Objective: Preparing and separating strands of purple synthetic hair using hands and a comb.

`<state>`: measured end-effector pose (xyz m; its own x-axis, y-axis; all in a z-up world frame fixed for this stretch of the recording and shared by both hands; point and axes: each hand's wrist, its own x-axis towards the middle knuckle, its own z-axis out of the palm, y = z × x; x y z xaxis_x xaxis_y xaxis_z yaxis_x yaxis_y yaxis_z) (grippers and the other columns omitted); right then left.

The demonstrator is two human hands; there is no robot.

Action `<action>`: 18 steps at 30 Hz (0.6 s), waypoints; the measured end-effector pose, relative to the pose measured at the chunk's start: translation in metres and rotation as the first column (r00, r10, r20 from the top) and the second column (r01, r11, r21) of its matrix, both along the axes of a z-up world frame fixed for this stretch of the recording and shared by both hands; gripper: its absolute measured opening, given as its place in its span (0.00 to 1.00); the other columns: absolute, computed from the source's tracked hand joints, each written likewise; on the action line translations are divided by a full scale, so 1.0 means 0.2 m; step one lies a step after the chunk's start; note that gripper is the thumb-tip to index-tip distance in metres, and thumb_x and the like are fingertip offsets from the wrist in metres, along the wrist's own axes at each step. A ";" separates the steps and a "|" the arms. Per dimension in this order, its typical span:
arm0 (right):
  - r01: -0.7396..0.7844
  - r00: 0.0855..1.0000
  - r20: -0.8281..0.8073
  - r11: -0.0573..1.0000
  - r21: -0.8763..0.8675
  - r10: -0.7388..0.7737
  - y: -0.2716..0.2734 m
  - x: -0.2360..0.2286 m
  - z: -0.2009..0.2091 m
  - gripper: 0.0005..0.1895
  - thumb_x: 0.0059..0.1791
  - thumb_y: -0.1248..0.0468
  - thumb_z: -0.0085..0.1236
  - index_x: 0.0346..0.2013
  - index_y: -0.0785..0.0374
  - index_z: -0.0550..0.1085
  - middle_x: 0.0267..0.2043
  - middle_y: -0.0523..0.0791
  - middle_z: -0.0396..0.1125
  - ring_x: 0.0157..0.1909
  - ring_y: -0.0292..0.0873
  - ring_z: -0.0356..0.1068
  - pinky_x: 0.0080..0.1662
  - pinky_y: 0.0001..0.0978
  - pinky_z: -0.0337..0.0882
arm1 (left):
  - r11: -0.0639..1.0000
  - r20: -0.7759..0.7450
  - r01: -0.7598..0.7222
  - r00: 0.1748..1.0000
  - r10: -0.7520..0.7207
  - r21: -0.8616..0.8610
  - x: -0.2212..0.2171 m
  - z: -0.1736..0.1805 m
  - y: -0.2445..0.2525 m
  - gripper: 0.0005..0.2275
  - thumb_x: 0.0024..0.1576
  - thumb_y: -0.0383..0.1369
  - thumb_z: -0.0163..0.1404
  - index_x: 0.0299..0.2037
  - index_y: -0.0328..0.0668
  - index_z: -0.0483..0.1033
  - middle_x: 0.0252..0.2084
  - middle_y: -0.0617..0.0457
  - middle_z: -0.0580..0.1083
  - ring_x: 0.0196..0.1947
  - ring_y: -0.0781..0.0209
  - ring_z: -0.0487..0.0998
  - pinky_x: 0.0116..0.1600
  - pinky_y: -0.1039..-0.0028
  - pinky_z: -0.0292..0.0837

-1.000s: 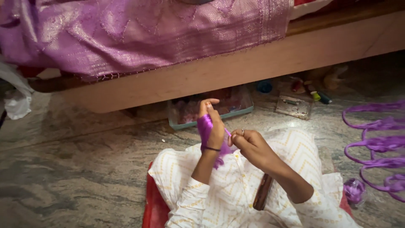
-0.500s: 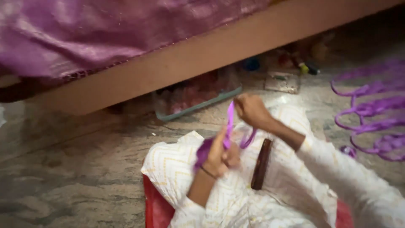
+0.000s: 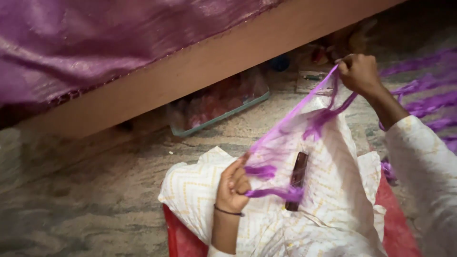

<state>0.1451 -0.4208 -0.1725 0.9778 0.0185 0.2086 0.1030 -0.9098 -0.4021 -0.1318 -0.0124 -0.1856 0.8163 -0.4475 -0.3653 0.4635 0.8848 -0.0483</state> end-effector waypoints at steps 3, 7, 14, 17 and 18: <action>-0.041 0.997 0.067 0.999 -0.029 0.042 -0.12 0.00 -0.08 0.13 0.52 0.59 0.56 0.40 0.66 0.81 0.33 0.59 0.72 0.34 0.63 0.73 0.45 0.53 0.73 | 0.989 -0.007 -0.145 0.989 0.145 0.026 0.00 -0.16 0.17 0.15 0.69 0.31 0.37 0.62 0.31 0.69 0.13 0.67 0.52 0.10 0.77 0.46 0.14 0.82 0.39; 0.147 0.989 0.005 0.989 0.017 -0.147 -0.27 -0.02 -0.13 0.14 0.55 0.58 0.54 0.40 0.66 0.81 0.34 0.60 0.72 0.35 0.63 0.73 0.45 0.53 0.74 | 0.956 -0.075 -0.284 0.954 0.289 0.070 -0.02 -0.26 0.45 0.17 0.67 0.30 0.39 0.63 0.31 0.70 0.13 0.67 0.52 0.10 0.76 0.46 0.15 0.80 0.40; 0.262 0.965 0.098 0.931 -0.254 -0.244 -0.95 0.20 -0.35 0.17 0.52 0.58 0.56 0.31 0.72 0.79 0.31 0.62 0.71 0.32 0.64 0.73 0.40 0.55 0.75 | 0.732 0.069 -0.676 0.737 0.673 0.085 -0.09 -0.35 0.89 0.18 0.65 0.23 0.37 0.63 0.24 0.70 0.17 0.63 0.54 0.14 0.73 0.50 0.21 0.81 0.46; 0.339 0.933 0.224 0.896 -0.286 -0.282 -1.34 0.28 -0.35 0.15 0.51 0.60 0.55 0.29 0.72 0.77 0.30 0.61 0.70 0.32 0.63 0.72 0.36 0.56 0.72 | 0.764 0.169 -0.594 0.750 0.639 -0.253 -0.05 -0.04 0.79 0.13 0.74 0.31 0.42 0.61 0.28 0.72 0.16 0.61 0.56 0.13 0.71 0.51 0.20 0.78 0.46; 0.368 0.915 0.261 0.899 -0.237 -0.306 -1.45 0.29 -0.33 0.14 0.52 0.61 0.54 0.31 0.72 0.77 0.29 0.61 0.70 0.33 0.62 0.71 0.35 0.56 0.71 | 0.789 0.318 -0.502 0.729 0.606 -0.353 -0.04 0.07 0.74 0.13 0.77 0.34 0.42 0.62 0.32 0.73 0.18 0.60 0.58 0.14 0.70 0.52 0.21 0.77 0.47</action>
